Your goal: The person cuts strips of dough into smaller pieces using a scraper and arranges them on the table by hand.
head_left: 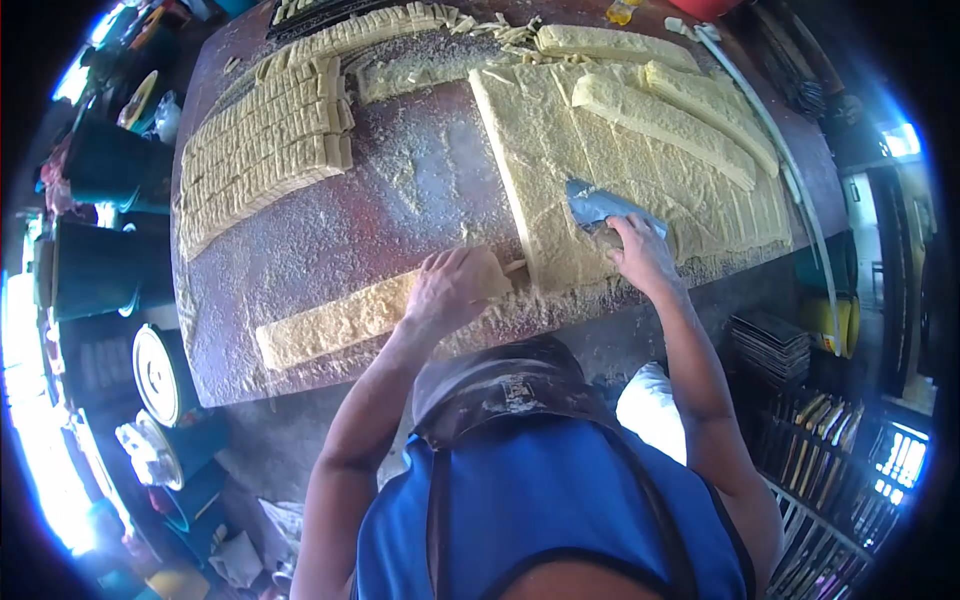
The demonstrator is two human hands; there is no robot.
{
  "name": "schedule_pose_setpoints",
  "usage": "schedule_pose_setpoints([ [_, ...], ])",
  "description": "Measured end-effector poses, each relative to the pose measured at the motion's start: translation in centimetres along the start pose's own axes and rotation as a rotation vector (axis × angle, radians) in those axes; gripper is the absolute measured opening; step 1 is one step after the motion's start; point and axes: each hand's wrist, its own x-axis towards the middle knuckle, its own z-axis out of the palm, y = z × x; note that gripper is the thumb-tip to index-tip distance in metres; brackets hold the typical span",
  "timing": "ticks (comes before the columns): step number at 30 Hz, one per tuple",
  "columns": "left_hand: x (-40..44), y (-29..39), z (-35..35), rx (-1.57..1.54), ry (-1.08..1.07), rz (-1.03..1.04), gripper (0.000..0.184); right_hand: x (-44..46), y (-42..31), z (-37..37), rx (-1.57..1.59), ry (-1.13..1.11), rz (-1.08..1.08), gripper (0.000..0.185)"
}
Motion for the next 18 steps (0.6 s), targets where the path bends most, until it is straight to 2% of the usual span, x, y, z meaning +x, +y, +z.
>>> schedule_pose_setpoints([
  [2,-0.1,0.7,-0.5,-0.03,0.025,-0.013,0.088,0.6,1.5,0.4,0.07,0.017,-0.17,0.05],
  [3,0.1,1.0,-0.7,-0.021,-0.004,-0.034,0.087,0.5,1.5,0.0,0.078,0.003,-0.174,0.05],
  [5,0.0,0.6,0.1,-0.001,0.011,-0.032,0.087,0.3,-0.3,-1.8,0.119,0.164,-0.207,0.044],
  [6,-0.1,0.4,0.4,0.018,0.034,-0.018,0.087,0.1,-1.5,-2.2,0.122,0.16,-0.208,0.044],
  [8,-0.1,1.0,-0.5,0.045,0.022,-0.001,0.088,-0.8,-5.1,-2.3,0.434,0.063,-0.072,0.039],
  [10,0.4,1.0,-1.7,-0.061,0.084,0.024,0.072,-1.9,-9.1,-0.8,0.407,0.009,-0.157,0.037],
  [11,0.7,0.8,-2.2,-0.07,0.075,0.033,0.072,-2.1,-10.5,1.3,0.442,0.053,-0.21,0.039],
  [12,1.3,0.5,-2.6,-0.084,0.062,0.007,0.06,-2.4,-11.6,2.9,0.476,0.096,-0.26,0.04],
  [13,1.7,0.3,-3.1,-0.099,0.049,-0.017,0.048,-3.2,-12.6,3.1,0.469,0.094,-0.242,0.04],
  [14,2.0,0.4,-3.5,-0.112,0.046,-0.003,0.048,-3.9,-13.5,3.0,0.51,0.107,-0.194,0.042],
  [16,2.3,0.9,-3.6,-0.262,-0.122,-0.106,0.032,-5.3,-15.3,2.6,0.536,0.115,-0.124,0.043],
  [18,2.5,-0.1,-2.8,-0.29,-0.076,-0.009,0.031,-6.6,-17.2,1.7,0.503,0.028,0.032,0.046],
])
